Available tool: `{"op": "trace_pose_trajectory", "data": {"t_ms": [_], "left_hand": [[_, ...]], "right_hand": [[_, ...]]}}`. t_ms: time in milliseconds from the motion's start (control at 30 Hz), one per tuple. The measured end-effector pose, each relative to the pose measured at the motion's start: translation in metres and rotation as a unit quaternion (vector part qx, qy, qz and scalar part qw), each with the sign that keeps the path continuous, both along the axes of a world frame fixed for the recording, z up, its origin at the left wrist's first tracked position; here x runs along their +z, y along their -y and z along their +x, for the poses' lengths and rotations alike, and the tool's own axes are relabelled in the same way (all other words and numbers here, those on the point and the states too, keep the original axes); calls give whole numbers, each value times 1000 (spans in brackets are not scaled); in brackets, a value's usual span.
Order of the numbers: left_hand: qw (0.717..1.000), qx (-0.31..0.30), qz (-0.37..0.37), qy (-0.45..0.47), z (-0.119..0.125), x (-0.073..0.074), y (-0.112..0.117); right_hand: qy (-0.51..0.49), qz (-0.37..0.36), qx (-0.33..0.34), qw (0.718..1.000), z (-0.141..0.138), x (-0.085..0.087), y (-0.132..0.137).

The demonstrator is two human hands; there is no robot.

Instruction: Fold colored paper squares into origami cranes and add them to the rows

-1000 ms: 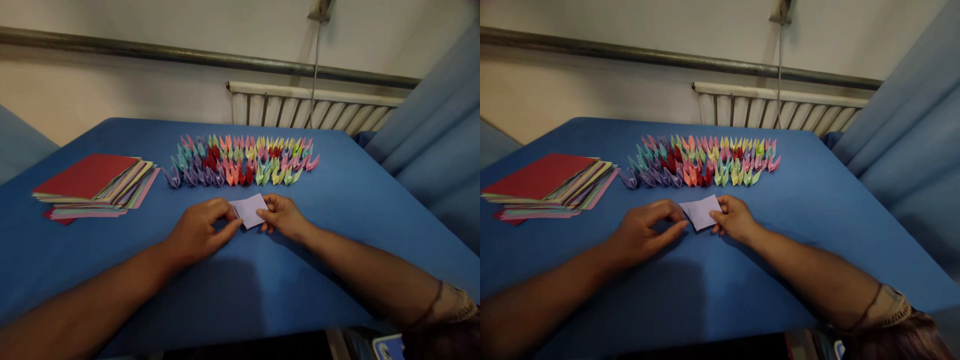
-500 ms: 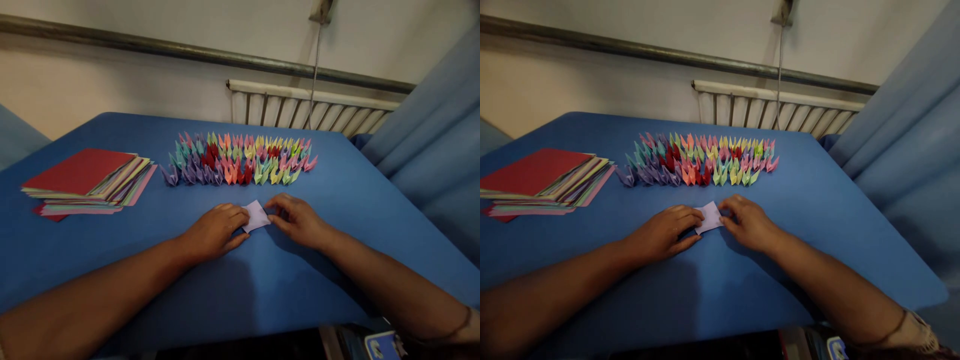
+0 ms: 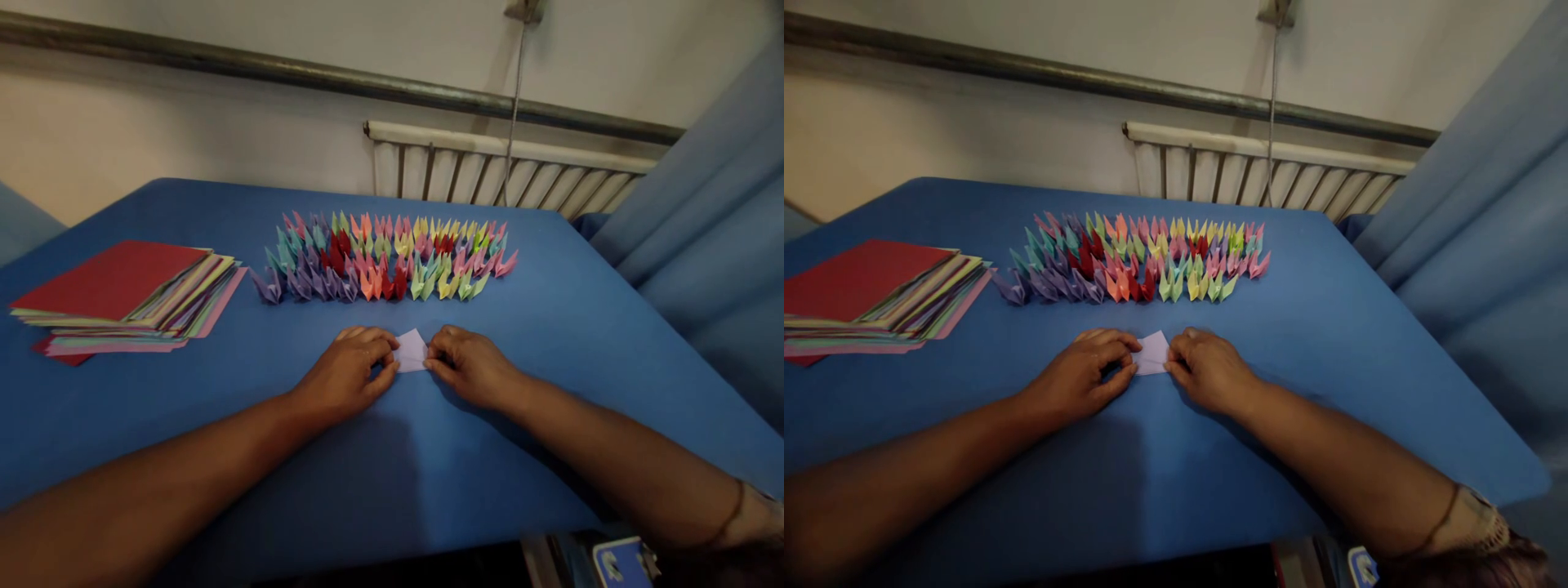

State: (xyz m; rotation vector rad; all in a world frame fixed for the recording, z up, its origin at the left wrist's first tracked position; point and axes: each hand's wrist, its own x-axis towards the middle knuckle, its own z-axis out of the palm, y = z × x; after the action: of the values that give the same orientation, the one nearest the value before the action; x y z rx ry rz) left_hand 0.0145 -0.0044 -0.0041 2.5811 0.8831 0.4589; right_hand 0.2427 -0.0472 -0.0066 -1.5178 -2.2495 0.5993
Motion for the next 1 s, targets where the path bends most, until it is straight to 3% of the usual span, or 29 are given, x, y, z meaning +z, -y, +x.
{"op": "trace_pose_trajectory", "data": {"t_ms": [167, 333, 533, 667, 833, 1000], "left_hand": [[1000, 7, 1, -2, 0, 0, 1], [998, -46, 39, -19, -2, 0, 1], [994, -66, 73, -54, -5, 7, 3], [993, -73, 74, -55, -4, 7, 2], [991, -77, 86, -64, -4, 6, 0], [980, -76, 144, -117, -10, 9, -7]], "right_hand": [[3, 3, -8, 1000, -3, -1, 1], [17, 2, 7, 1000, 1, 0, -1], [22, 4, 2, 1000, 8, -1, -3], [-32, 81, 62, 994, 8, -8, -12], [-15, 68, 107, 992, 5, -12, -24], [-23, 86, 94, 992, 2, -11, -21]]}}
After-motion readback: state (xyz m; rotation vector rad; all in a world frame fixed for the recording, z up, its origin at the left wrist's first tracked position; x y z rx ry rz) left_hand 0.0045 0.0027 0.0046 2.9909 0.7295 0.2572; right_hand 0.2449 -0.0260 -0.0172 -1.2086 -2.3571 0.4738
